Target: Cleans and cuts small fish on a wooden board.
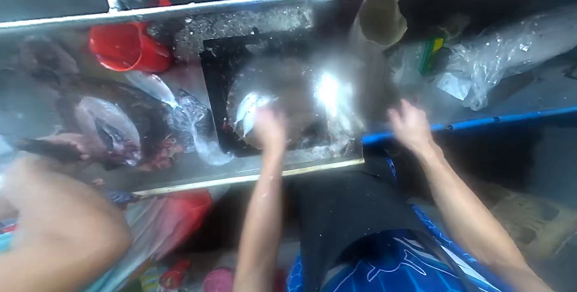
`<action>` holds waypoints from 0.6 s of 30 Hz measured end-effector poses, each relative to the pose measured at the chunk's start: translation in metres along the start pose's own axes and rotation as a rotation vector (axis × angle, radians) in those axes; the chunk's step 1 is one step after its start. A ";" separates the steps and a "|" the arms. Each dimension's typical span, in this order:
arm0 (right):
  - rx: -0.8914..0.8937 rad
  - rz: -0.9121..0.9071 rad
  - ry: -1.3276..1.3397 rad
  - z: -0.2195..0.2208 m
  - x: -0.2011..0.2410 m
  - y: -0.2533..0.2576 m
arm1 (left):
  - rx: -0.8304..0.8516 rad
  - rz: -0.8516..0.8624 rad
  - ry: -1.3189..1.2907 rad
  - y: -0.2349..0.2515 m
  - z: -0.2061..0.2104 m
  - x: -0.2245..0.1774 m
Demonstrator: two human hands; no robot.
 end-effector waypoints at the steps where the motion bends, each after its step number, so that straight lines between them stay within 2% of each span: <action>1: 0.041 -0.057 0.004 0.006 0.012 -0.003 | -0.035 -0.057 0.105 0.002 -0.015 0.017; 4: 0.271 -0.291 0.024 0.041 0.069 0.006 | -0.008 -0.165 0.211 0.005 -0.023 0.037; 7: 0.441 -0.421 0.047 0.071 0.101 0.037 | 0.039 -0.224 0.063 0.005 -0.008 0.023; 8: 0.440 -0.387 0.072 0.074 0.097 0.051 | 0.047 -0.241 -0.064 0.005 -0.001 0.016; 11: 0.291 -0.199 0.088 0.065 0.073 0.067 | 0.075 -0.364 -0.583 0.009 0.025 -0.005; 12: 0.269 -0.169 0.072 0.060 0.069 0.064 | 0.078 -0.375 -0.641 0.012 0.033 -0.008; 14: 0.266 -0.167 0.036 0.054 0.069 0.049 | 0.056 -0.265 -0.402 0.018 0.036 -0.009; 16: 0.291 -0.184 -0.004 0.055 0.072 0.035 | -0.012 -0.011 -0.124 0.026 0.035 -0.007; 18: 0.336 -0.206 -0.069 0.058 0.075 0.022 | 0.040 0.279 -0.005 0.031 0.036 0.000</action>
Point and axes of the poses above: each hand's wrist, its own y-axis towards the middle knuckle, its own z-axis out of the palm, x = y × z, the point moved 1 cm from there along y, towards the middle knuckle, and after that the axes turned 14 degrees about -y, right-handed, at the moved point
